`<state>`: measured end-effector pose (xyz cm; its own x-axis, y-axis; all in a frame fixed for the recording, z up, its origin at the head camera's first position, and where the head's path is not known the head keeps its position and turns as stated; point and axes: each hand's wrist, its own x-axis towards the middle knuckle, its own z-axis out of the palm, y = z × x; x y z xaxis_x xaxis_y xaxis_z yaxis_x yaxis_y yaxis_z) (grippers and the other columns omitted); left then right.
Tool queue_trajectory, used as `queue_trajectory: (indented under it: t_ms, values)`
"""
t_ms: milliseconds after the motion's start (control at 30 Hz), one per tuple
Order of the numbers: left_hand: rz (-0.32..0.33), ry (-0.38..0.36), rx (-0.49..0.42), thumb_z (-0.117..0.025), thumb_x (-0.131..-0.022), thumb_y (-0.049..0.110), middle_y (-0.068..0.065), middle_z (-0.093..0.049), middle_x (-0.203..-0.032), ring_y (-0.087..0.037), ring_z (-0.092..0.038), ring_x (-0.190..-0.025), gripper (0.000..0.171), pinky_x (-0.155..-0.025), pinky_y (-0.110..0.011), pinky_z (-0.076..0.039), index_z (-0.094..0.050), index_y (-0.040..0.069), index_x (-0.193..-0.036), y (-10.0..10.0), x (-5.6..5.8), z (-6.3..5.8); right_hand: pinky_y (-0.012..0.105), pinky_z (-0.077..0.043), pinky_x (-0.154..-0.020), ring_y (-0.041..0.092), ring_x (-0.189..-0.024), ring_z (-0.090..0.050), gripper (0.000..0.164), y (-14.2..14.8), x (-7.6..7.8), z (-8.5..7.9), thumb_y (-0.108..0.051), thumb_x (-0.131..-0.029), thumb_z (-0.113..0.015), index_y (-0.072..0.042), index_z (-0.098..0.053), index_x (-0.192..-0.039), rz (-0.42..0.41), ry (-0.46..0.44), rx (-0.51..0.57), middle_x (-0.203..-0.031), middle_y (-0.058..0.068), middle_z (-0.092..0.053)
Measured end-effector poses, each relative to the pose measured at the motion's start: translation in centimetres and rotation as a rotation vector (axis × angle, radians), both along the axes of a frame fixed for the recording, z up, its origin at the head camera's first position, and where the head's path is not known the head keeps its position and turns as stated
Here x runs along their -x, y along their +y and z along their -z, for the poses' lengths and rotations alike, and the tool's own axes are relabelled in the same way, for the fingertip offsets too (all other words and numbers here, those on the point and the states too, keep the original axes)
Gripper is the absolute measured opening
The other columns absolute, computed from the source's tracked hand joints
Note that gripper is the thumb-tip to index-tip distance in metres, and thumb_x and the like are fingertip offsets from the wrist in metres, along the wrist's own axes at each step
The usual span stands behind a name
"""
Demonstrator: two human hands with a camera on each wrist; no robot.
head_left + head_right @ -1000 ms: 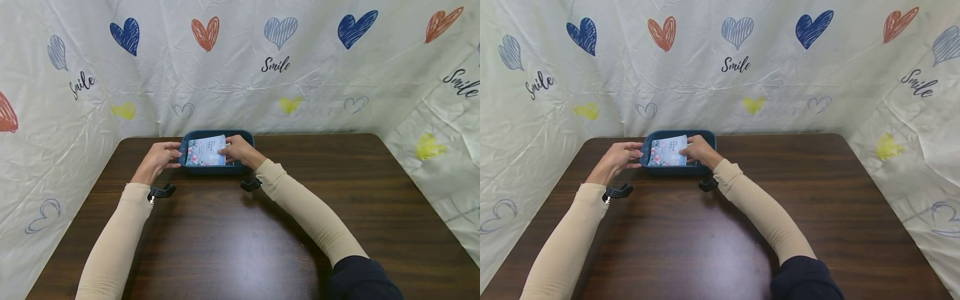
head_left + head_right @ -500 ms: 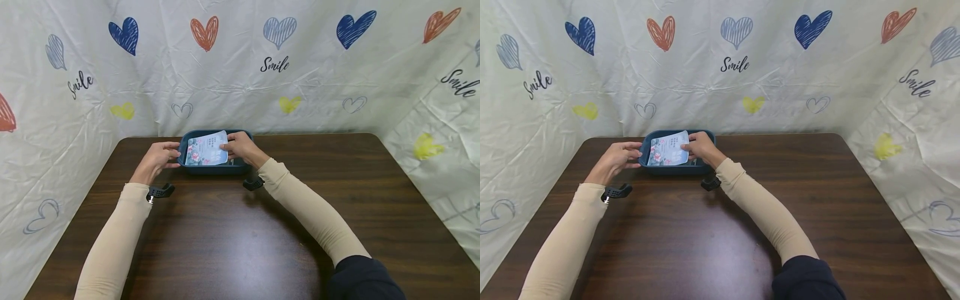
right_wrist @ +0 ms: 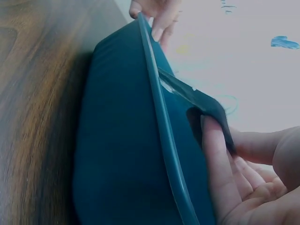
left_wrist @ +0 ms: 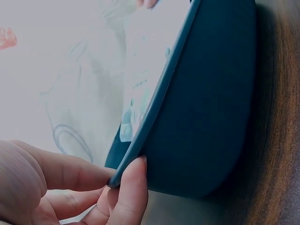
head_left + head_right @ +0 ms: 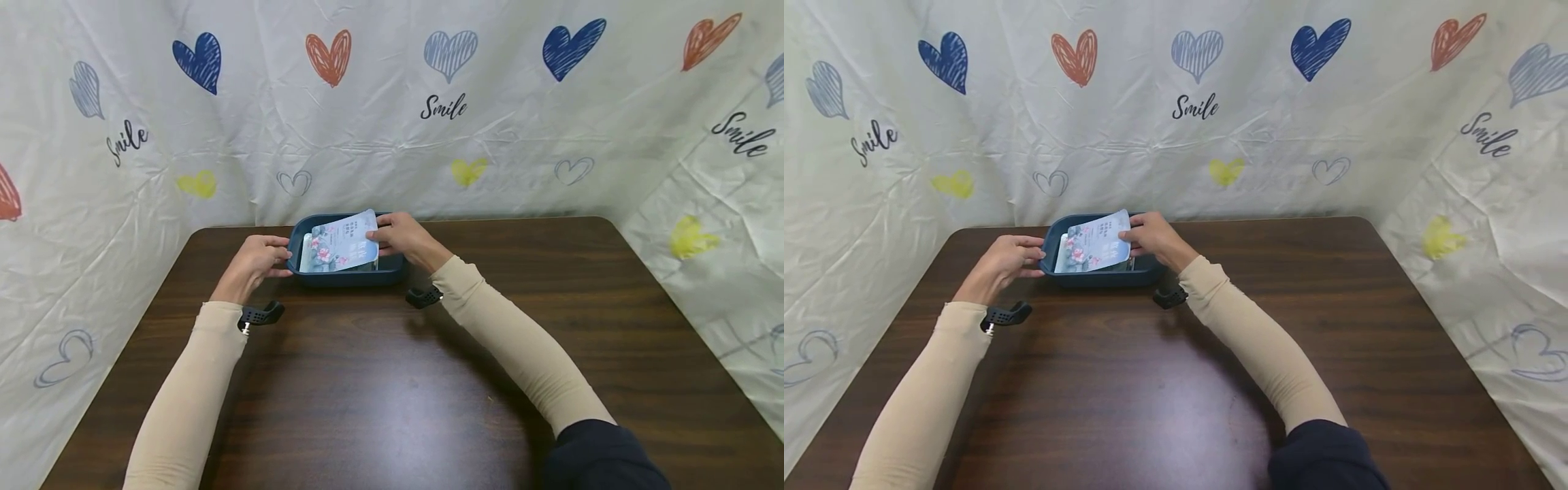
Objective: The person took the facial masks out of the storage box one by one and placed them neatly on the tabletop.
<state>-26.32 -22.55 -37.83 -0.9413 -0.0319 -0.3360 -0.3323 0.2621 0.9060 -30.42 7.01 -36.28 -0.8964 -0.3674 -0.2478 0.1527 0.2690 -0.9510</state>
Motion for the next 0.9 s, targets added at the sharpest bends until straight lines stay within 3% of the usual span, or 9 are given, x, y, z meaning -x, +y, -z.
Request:
queue_trajectory:
  t_ms: [233, 467, 767, 900]
  values:
    - [-0.012, -0.003, 0.004, -0.054, -0.101, 0.000, -0.023, -0.047, -0.136, -0.031, -0.053, -0.112, 0.050, -0.080, -0.034, -0.061, -0.044, -0.002, -0.150, 0.0, 0.0, 0.1, 0.033, -0.062, -0.079, 0.020, -0.093, -0.072, 0.039, 1.5, -0.1, -0.2, -0.012, -0.099, -0.066, 0.001, -0.059, -0.135, 0.018, 0.001, 0.030, -0.113, 0.016, -0.071]
    - [-0.018, 0.009, -0.009, -0.053, -0.101, 0.001, -0.025, -0.047, -0.139, -0.035, -0.054, -0.115, 0.052, -0.077, -0.033, -0.062, -0.042, -0.001, -0.151, -0.1, -0.1, 0.2, 0.030, -0.060, -0.076, 0.021, -0.094, -0.070, 0.040, 3.3, -0.3, -0.6, -0.011, -0.101, -0.063, 0.000, -0.056, -0.138, 0.024, 0.020, 0.047, -0.115, 0.016, -0.070]
    - [-0.019, 0.007, -0.022, -0.054, -0.099, 0.001, -0.025, -0.047, -0.138, -0.034, -0.056, -0.113, 0.052, -0.076, -0.033, -0.062, -0.042, -0.001, -0.150, -0.2, 0.0, 0.3, 0.037, -0.060, -0.084, 0.020, -0.093, -0.072, 0.043, 5.9, -0.8, -1.1, -0.011, -0.100, -0.065, -0.001, -0.056, -0.140, 0.055, 0.016, 0.101, -0.118, 0.017, -0.070]
    - [-0.016, 0.012, -0.026, -0.054, -0.099, 0.000, -0.025, -0.048, -0.137, -0.033, -0.056, -0.110, 0.052, -0.076, -0.033, -0.063, -0.043, -0.001, -0.150, -0.2, 0.1, 0.3, 0.035, -0.060, -0.079, 0.020, -0.089, -0.073, 0.042, 7.0, -0.9, -1.3, -0.012, -0.099, -0.066, -0.001, -0.057, -0.139, 0.070, 0.029, 0.104, -0.114, 0.016, -0.072]
